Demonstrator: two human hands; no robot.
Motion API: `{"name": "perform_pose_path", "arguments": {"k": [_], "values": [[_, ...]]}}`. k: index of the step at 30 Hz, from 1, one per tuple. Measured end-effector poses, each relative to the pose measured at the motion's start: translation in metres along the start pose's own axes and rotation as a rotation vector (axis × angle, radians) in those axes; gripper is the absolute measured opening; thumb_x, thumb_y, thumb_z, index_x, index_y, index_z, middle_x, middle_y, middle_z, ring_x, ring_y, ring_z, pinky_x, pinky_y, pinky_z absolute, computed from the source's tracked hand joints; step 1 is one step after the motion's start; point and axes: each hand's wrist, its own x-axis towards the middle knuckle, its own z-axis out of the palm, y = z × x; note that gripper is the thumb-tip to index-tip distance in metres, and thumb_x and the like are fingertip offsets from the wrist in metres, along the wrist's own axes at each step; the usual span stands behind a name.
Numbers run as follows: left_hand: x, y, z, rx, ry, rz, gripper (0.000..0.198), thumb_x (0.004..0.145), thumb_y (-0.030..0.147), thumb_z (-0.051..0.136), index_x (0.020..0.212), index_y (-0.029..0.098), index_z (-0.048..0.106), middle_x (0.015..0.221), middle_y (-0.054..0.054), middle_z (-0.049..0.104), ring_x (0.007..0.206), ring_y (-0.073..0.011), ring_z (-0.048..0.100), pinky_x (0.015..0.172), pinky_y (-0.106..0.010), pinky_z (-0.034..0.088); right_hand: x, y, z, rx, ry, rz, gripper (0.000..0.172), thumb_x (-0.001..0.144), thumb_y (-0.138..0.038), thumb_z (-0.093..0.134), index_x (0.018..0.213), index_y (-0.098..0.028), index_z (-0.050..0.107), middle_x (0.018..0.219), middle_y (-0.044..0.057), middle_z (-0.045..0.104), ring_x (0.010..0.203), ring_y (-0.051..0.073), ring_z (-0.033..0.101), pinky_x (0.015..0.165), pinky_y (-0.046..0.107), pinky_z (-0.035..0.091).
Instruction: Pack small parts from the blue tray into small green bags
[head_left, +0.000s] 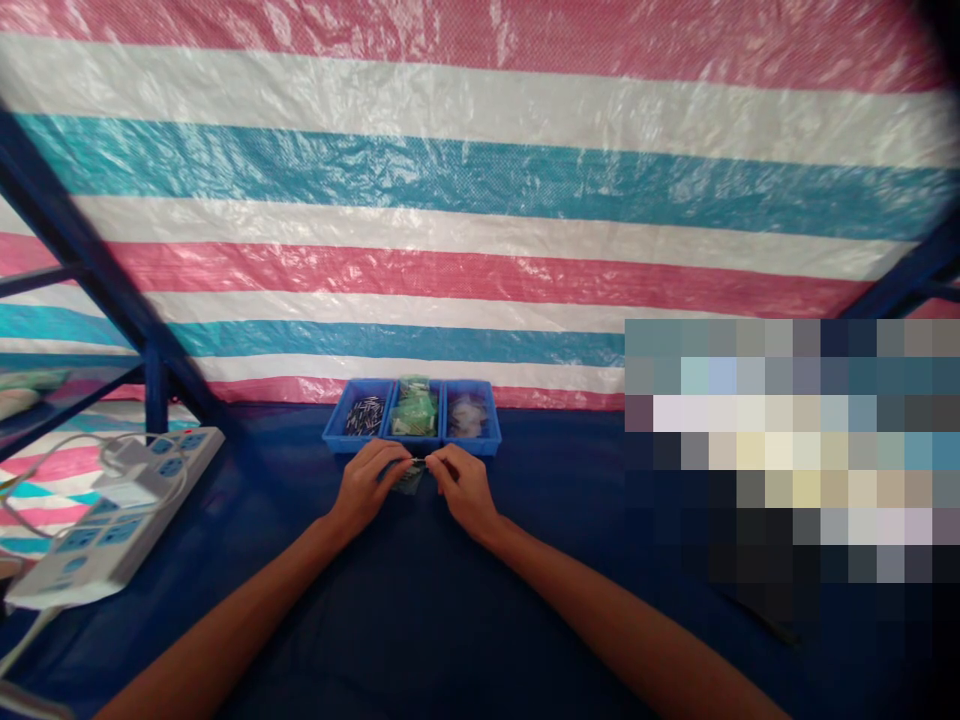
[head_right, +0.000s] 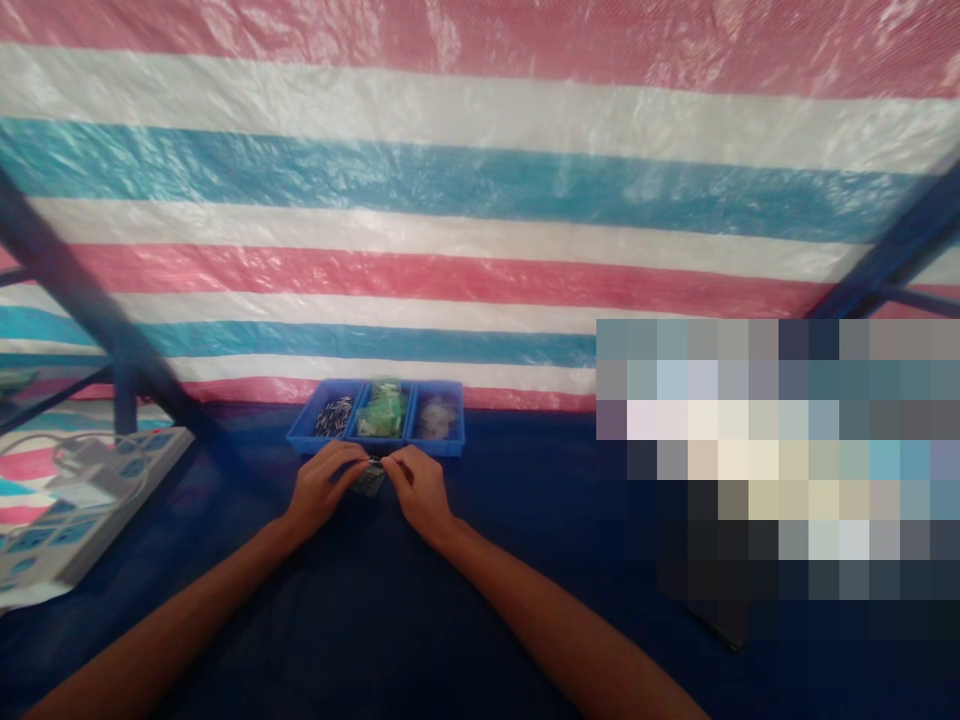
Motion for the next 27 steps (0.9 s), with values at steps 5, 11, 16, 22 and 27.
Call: {"name": "perform_pose_path", "arguments": {"k": [5, 11, 16, 22, 27], "values": [[0.001, 0.001, -0.001, -0.003, -0.010, -0.014, 0.011, 0.089, 0.023, 0.051, 0.090, 0.018, 0.061, 0.089, -0.005, 0.063, 0.086, -0.0167, 0.059, 0.081, -0.030, 0.048, -0.001, 0.001, 0.002, 0.045, 0.007, 0.037, 0.025, 0.090, -0.037, 0.047, 0.086, -0.018, 0.062, 0.075, 0.002, 0.061, 0.061, 0.012, 0.054, 0.058, 0.022, 0.041], [0.000, 0.003, -0.001, -0.012, -0.010, -0.022, 0.012, 0.089, 0.023, 0.050, 0.090, 0.018, 0.060, 0.087, -0.006, 0.062, 0.085, -0.0162, 0.058, 0.080, -0.029, 0.047, -0.002, 0.002, 0.004, 0.078, 0.016, 0.038, 0.022, 0.089, -0.035, 0.048, 0.087, -0.018, 0.062, 0.076, 0.002, 0.061, 0.061, 0.012, 0.054, 0.057, 0.021, 0.042], [0.009, 0.013, -0.004, -0.005, 0.021, -0.064, 0.014, 0.089, 0.024, 0.050, 0.085, 0.017, 0.061, 0.086, -0.005, 0.063, 0.085, -0.0161, 0.058, 0.081, -0.029, 0.045, -0.001, 0.002, 0.003, 0.079, 0.029, 0.032, 0.023, 0.090, -0.035, 0.047, 0.083, -0.017, 0.061, 0.073, 0.002, 0.060, 0.062, 0.012, 0.053, 0.057, 0.021, 0.040], [0.030, 0.025, -0.005, 0.045, -0.014, -0.196, 0.021, 0.090, 0.031, 0.047, 0.083, 0.017, 0.061, 0.081, -0.003, 0.064, 0.078, -0.0159, 0.060, 0.072, -0.027, 0.046, -0.001, 0.004, 0.002, 0.058, 0.092, 0.060, 0.026, 0.091, -0.035, 0.044, 0.080, -0.017, 0.059, 0.069, 0.001, 0.058, 0.062, 0.013, 0.053, 0.056, 0.021, 0.039], [0.022, 0.019, 0.003, 0.041, 0.008, -0.106, 0.017, 0.090, 0.028, 0.049, 0.090, 0.017, 0.062, 0.088, -0.005, 0.066, 0.084, -0.0166, 0.061, 0.080, -0.029, 0.047, 0.001, 0.006, 0.002, 0.039, 0.094, 0.069, 0.029, 0.092, -0.036, 0.042, 0.076, -0.018, 0.058, 0.065, 0.000, 0.056, 0.061, 0.013, 0.052, 0.055, 0.021, 0.038]]}}
